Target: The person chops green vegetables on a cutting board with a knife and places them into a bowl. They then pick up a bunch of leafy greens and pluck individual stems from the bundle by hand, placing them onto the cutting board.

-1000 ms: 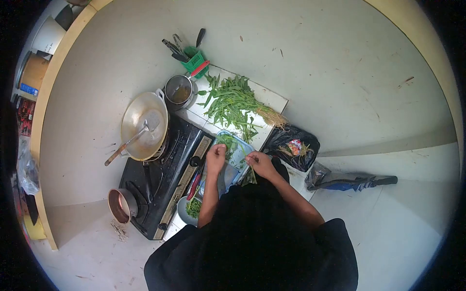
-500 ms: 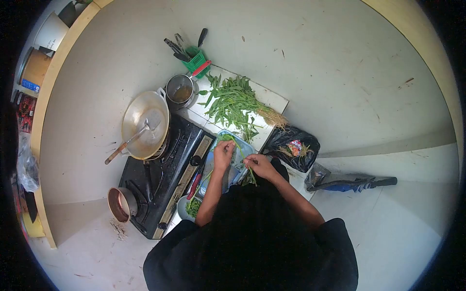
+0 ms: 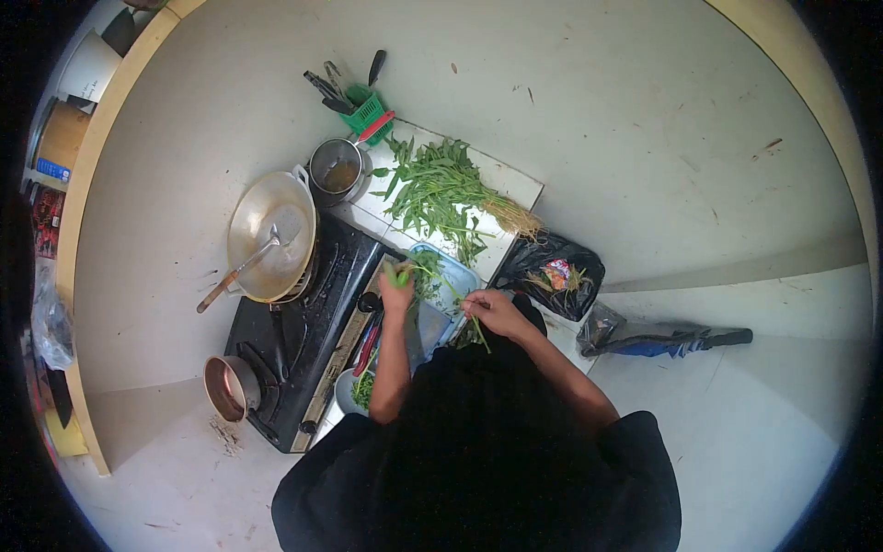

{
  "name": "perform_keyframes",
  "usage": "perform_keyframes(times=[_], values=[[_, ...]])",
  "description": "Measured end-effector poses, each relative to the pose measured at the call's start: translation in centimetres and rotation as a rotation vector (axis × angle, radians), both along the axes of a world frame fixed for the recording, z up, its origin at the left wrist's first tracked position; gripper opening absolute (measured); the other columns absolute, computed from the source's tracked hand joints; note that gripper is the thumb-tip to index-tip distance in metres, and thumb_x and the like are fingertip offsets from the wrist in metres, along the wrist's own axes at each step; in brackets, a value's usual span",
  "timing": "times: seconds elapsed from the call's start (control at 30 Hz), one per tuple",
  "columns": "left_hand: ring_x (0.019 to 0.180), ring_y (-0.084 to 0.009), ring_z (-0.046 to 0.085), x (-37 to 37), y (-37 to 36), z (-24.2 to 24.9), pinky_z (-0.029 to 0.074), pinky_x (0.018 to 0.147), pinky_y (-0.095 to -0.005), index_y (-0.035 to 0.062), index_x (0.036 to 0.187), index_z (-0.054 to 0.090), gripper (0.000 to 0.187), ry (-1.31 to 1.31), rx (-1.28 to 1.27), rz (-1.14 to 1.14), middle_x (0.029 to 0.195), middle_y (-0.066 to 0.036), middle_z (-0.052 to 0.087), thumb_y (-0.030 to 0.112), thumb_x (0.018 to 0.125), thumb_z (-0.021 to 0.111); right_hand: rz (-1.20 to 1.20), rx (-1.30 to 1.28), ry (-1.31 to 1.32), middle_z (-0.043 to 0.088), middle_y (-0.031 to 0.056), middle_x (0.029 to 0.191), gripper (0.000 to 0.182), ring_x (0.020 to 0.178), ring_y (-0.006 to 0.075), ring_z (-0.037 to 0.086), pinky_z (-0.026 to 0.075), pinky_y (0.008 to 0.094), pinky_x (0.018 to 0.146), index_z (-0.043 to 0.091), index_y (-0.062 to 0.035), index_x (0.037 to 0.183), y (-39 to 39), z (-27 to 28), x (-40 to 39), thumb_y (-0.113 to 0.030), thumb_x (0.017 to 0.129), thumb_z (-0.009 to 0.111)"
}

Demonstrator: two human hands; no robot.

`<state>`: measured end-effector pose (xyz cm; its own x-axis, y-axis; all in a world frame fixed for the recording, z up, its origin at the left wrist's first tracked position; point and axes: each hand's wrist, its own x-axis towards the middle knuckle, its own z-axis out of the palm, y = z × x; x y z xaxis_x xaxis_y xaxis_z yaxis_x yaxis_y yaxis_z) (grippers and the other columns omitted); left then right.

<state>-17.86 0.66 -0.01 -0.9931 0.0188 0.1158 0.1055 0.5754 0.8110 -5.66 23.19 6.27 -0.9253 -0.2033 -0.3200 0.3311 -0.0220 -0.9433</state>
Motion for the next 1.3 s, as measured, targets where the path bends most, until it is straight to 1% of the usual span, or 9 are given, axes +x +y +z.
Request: perform_keyframes(times=[0.07, 0.13, 0.2, 0.37, 0.53, 0.87, 1.2, 1.27, 1.3], values=[[0.078, -0.0337, 0.066, -0.9, -1.1, -1.9, 0.052, 0.07, -0.0389, -0.0027, 0.1, 0.069, 0.022, 0.03, 0.021, -0.1, 0.085, -0.022, 0.066, 0.011, 0.085, 0.061, -0.033, 0.005, 0.004, 0.064, 0.0019, 0.081, 0.021, 0.077, 0.0089, 0.058, 0.046, 0.0253, 0.074, 0.065, 0.0008, 0.093, 0.3, -0.3, 0.2, -0.02, 0.094, 0.06], [0.077, -0.0327, 0.066, -0.2, -0.2, 2.4, 0.052, 0.071, -0.0382, -0.0039, 0.106, 0.068, 0.026, -0.096, -0.012, -0.049, 0.089, -0.021, 0.066, 0.012, 0.086, 0.061, -0.041, 0.016, -0.028, 0.064, 0.0012, 0.082, 0.02, 0.077, 0.008, 0.057, 0.046, 0.0242, 0.075, 0.065, 0.0005, 0.095, 0.6, -0.1, -0.2, -0.019, 0.095, 0.058], [0.084, -0.0313, 0.065, -0.1, -0.4, 2.5, 0.052, 0.076, -0.0369, -0.0031, 0.114, 0.064, 0.029, -0.146, -0.069, -0.067, 0.098, -0.021, 0.065, 0.01, 0.089, 0.057, -0.041, 0.025, -0.024, 0.064, 0.0016, 0.082, 0.02, 0.077, 0.0086, 0.058, 0.046, 0.0244, 0.075, 0.065, 0.0006, 0.095, 0.5, -0.2, -0.5, -0.019, 0.095, 0.058], [0.102, -0.0222, 0.062, 0.5, 0.6, 2.8, 0.046, 0.091, -0.0312, -0.002, 0.119, 0.061, 0.03, -0.127, 0.235, -0.113, 0.107, -0.017, 0.067, 0.004, 0.092, 0.049, -0.046, 0.057, -0.025, 0.064, 0.0026, 0.081, 0.02, 0.078, 0.01, 0.058, 0.046, 0.0249, 0.077, 0.065, 0.0009, 0.096, -0.1, -0.3, -1.0, -0.019, 0.095, 0.058], [0.095, -0.0156, 0.06, 1.0, 1.6, 3.7, 0.044, 0.088, -0.0262, -0.0021, 0.114, 0.063, 0.04, -0.232, 0.374, -0.174, 0.104, -0.01, 0.066, -0.006, 0.082, 0.039, -0.042, 0.021, -0.025, 0.064, 0.0021, 0.082, 0.021, 0.078, 0.0094, 0.058, 0.046, 0.0253, 0.076, 0.065, 0.0004, 0.096, -0.5, -1.1, -0.6, -0.019, 0.095, 0.059], [0.08, -0.0094, 0.054, 1.3, 1.1, 5.5, 0.041, 0.074, -0.0232, 0.0008, 0.103, 0.067, 0.023, -0.447, 0.562, -0.179, 0.09, -0.004, 0.067, 0.013, 0.092, 0.051, -0.134, 0.081, 0.005, 0.064, 0.0021, 0.08, 0.025, 0.076, 0.0091, 0.058, 0.046, 0.0262, 0.074, 0.065, -0.0003, 0.094, -0.3, -1.2, 0.2, -0.024, 0.094, 0.06], [0.067, -0.0107, 0.057, 1.2, 1.2, 4.1, 0.046, 0.065, -0.0264, -0.001, 0.093, 0.068, 0.025, -0.238, 0.316, -0.097, 0.076, -0.006, 0.066, 0.022, 0.093, 0.059, -0.073, 0.014, -0.005, 0.064, 0.0025, 0.082, 0.02, 0.079, 0.0088, 0.058, 0.046, 0.0244, 0.075, 0.064, 0.0009, 0.096, -0.5, -1.6, 0.2, -0.018, 0.095, 0.059], [0.073, -0.0096, 0.057, 0.5, 0.2, 2.6, 0.046, 0.068, -0.0265, -0.0023, 0.094, 0.068, 0.026, -0.147, 0.091, -0.002, 0.078, -0.005, 0.066, 0.022, 0.093, 0.06, -0.052, -0.018, -0.005, 0.064, 0.0025, 0.083, 0.021, 0.079, 0.0088, 0.058, 0.046, 0.0242, 0.075, 0.064, 0.0011, 0.096, -0.6, -1.2, 0.4, -0.019, 0.095, 0.058], [0.072, -0.0183, 0.062, 0.3, 0.3, 2.5, 0.049, 0.068, -0.0321, -0.003, 0.093, 0.068, 0.025, -0.108, 0.097, 0.005, 0.08, -0.011, 0.068, 0.021, 0.091, 0.06, -0.019, 0.017, 0.013, 0.063, 0.0023, 0.082, 0.021, 0.079, 0.0088, 0.058, 0.046, 0.0242, 0.075, 0.064, 0.0012, 0.095, -0.7, -1.0, 0.2, -0.019, 0.096, 0.058]])
